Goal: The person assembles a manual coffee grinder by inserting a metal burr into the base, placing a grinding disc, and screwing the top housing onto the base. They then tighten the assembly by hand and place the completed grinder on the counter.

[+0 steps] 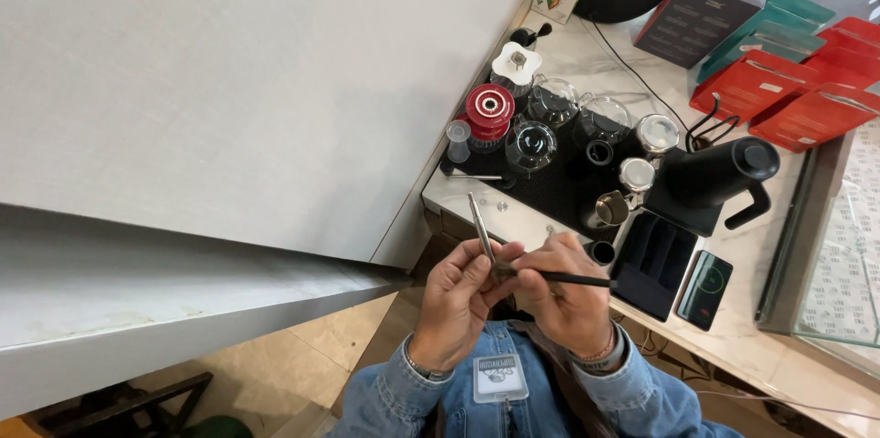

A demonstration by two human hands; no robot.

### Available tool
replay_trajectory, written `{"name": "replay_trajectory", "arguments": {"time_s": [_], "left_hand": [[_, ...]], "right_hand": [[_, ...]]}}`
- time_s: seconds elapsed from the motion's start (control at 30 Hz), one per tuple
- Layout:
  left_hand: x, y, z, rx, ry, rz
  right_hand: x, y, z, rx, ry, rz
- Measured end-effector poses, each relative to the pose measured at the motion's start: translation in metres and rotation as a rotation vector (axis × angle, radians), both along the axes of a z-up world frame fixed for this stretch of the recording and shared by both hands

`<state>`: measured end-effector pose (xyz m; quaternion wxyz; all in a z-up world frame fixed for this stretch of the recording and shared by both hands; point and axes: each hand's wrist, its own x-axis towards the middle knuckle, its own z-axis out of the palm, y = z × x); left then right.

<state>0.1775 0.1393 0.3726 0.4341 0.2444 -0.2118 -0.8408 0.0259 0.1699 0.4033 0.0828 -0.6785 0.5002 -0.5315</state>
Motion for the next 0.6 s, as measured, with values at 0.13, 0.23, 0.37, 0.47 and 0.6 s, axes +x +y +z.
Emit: {"name": "replay_trajectory", "arguments": {"time_s": [0.13, 0.23, 0.37, 0.47, 0.6], "left_hand": [[0.0, -0.002, -0.007, 0.022, -0.073, 0.066], [0.002, 0.002, -0.007, 0.021, -0.049, 0.045], [-0.003, 0.006, -0.011, -0.158, -0.103, 0.054], [0.0, 0.008, 0.0, -0.327, -0.203, 0.072], [0.002, 0.009, 0.017, -0.501, -0.29, 0.033]], "right_hand": [[-0.005, 0.001, -0.001, 0.091, 0.213, 0.028], [-0.006, 0.006, -0.001, 0.009, 0.143, -0.108], [-0.002, 0.006, 0.0, 0.097, 0.077, -0.051], [-0.003, 0.007, -0.007, 0.116, 0.139, -0.082], [0.0, 0.016, 0.002, 0.059, -0.088, -0.194]]}}
